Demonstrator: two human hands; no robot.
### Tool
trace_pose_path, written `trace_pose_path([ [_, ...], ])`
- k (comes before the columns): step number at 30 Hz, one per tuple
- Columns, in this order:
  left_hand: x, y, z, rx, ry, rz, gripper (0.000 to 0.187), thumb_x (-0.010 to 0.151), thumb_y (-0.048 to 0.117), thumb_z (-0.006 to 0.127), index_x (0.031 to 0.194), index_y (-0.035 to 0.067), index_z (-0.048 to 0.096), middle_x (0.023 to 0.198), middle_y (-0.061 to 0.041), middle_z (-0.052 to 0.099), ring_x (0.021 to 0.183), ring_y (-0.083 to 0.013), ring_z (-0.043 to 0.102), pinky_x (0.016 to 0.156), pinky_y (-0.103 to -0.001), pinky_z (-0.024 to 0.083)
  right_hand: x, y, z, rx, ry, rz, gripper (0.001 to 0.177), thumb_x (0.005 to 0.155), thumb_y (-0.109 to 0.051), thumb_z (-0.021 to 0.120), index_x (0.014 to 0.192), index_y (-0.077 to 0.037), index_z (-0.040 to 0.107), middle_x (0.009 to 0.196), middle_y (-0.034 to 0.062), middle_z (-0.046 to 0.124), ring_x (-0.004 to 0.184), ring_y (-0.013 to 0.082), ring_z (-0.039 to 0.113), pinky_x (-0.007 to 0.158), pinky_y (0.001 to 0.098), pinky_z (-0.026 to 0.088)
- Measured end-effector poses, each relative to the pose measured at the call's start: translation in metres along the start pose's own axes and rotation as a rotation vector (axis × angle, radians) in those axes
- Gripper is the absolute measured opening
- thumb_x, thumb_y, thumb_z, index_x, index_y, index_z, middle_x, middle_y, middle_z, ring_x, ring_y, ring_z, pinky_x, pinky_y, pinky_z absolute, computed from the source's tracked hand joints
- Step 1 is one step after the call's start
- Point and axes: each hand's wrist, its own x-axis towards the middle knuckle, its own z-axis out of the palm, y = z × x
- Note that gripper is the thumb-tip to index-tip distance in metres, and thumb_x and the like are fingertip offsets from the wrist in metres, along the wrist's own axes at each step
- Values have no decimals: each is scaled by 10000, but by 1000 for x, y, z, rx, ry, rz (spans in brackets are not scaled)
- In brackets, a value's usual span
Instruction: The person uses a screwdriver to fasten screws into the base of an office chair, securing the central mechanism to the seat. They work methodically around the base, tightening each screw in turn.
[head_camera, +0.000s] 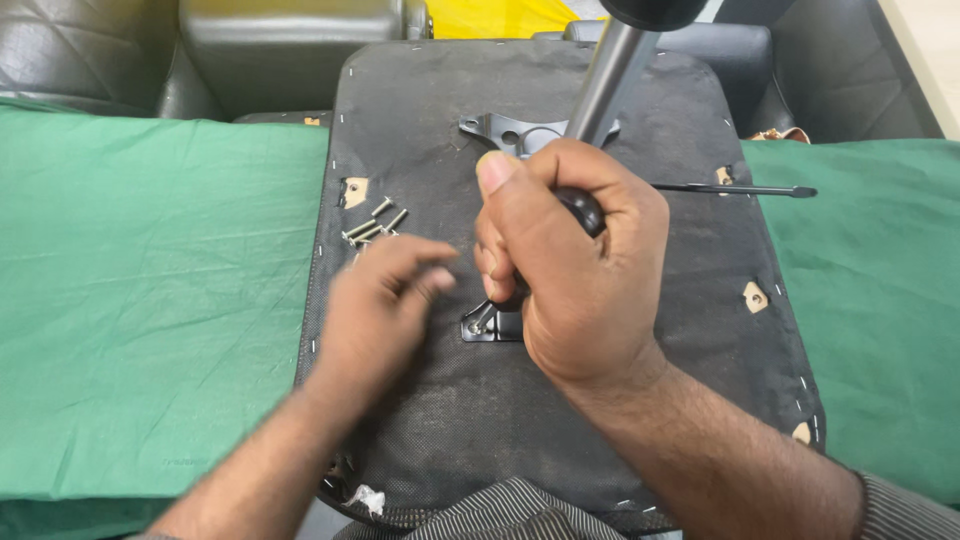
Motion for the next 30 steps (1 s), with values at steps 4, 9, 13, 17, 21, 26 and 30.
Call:
trace_pose_path([
  [4, 43, -20, -27, 312, 147, -99, 164, 943, 177, 740, 1100, 150, 776, 1108, -86, 731, 1035, -299, 694, 880, -410, 535, -8, -13, -20, 187, 4, -9, 175, 1033, -51, 596, 860, -28, 603, 670, 70, 567, 504, 139, 527, 472, 325, 471],
  [9, 92, -24, -37, 547, -233, -413, 228, 877, 243, 757, 1096, 292, 792, 1034, 28, 754, 973, -215, 704, 831, -403, 543, -22, -49, -89, 27, -134, -241, 300, 1175, -203, 541, 911, -62, 530, 764, 65, 557, 585, 178, 514, 565, 351, 420],
  [13, 99, -26, -31, 600, -359, -540, 230, 887, 243, 746, 1105, 306, 788, 1005, 75, 776, 970, -155, 728, 841, -376, 572, -36, -55, -145, -140, -1, -245, 287, 1177, -204, 534, 929, -60, 529, 787, 66, 556, 610, 178, 518, 584, 353, 427],
  [17, 96, -31, -33, 728, -312, -325, 171, 939, 236, 728, 1088, 265, 805, 977, 0, 761, 946, -234, 712, 810, -421, 550, -59, -55, -190, -263, 207, -181, 276, 1180, -206, 528, 947, -58, 528, 809, 67, 555, 635, 179, 521, 603, 355, 434],
  [21, 84, -19, -34, 606, -4, 21, 120, 989, 155, 739, 1107, 166, 760, 1035, -67, 729, 942, -287, 698, 770, -465, 538, -82, -48, -223, -326, 339, -109, 265, 1182, -208, 521, 965, -56, 527, 832, 69, 554, 660, 180, 524, 621, 357, 441],
  [26, 8, 28, -14, 118, 72, 425, 335, 967, -113, 643, 1236, 86, 666, 1091, -77, 693, 967, -238, 696, 857, -352, 570, -104, -40, -243, -342, 412, -65, 252, 1185, -210, 513, 988, -54, 526, 861, 70, 552, 691, 181, 529, 645, 359, 450],
  [30, -35, 66, 26, -96, -233, 474, 351, 887, -9, 693, 1201, 148, 695, 1112, -45, 726, 983, -217, 743, 832, -330, 615, -104, -39, -251, -346, 420, -54, 242, 1187, -212, 506, 1006, -52, 525, 883, 72, 551, 716, 182, 532, 664, 360, 457],
])
